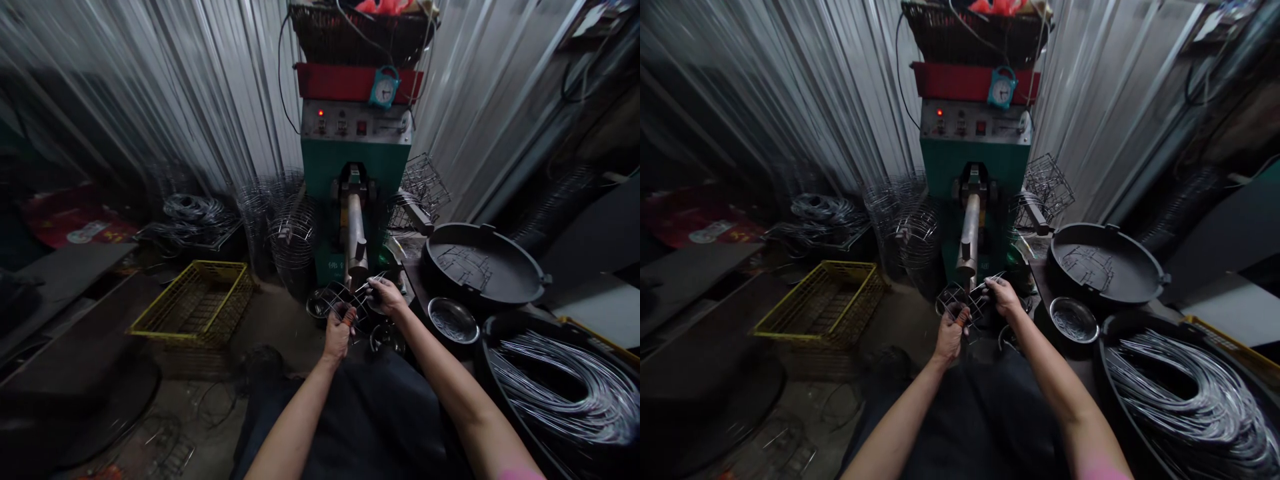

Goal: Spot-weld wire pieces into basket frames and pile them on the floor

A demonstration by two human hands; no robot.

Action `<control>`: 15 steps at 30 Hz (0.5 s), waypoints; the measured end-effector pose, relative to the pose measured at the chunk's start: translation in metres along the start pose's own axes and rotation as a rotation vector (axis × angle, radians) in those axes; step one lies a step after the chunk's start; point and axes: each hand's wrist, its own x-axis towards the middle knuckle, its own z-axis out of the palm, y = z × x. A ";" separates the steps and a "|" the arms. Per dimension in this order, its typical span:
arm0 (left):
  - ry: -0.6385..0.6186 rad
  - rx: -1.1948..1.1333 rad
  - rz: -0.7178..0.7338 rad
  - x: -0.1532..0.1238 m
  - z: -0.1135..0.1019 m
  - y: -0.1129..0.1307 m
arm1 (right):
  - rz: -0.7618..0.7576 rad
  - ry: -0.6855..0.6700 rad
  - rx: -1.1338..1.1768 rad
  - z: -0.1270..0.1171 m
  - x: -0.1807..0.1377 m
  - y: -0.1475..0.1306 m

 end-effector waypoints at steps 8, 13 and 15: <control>0.026 -0.023 -0.034 -0.001 0.001 0.004 | 0.080 -0.009 0.051 -0.001 -0.009 -0.005; 0.036 -0.024 -0.028 -0.002 0.002 0.003 | 0.076 -0.014 0.064 -0.002 -0.015 -0.004; 0.043 -0.025 -0.022 -0.002 0.002 0.002 | 0.069 -0.018 0.069 -0.001 -0.016 -0.003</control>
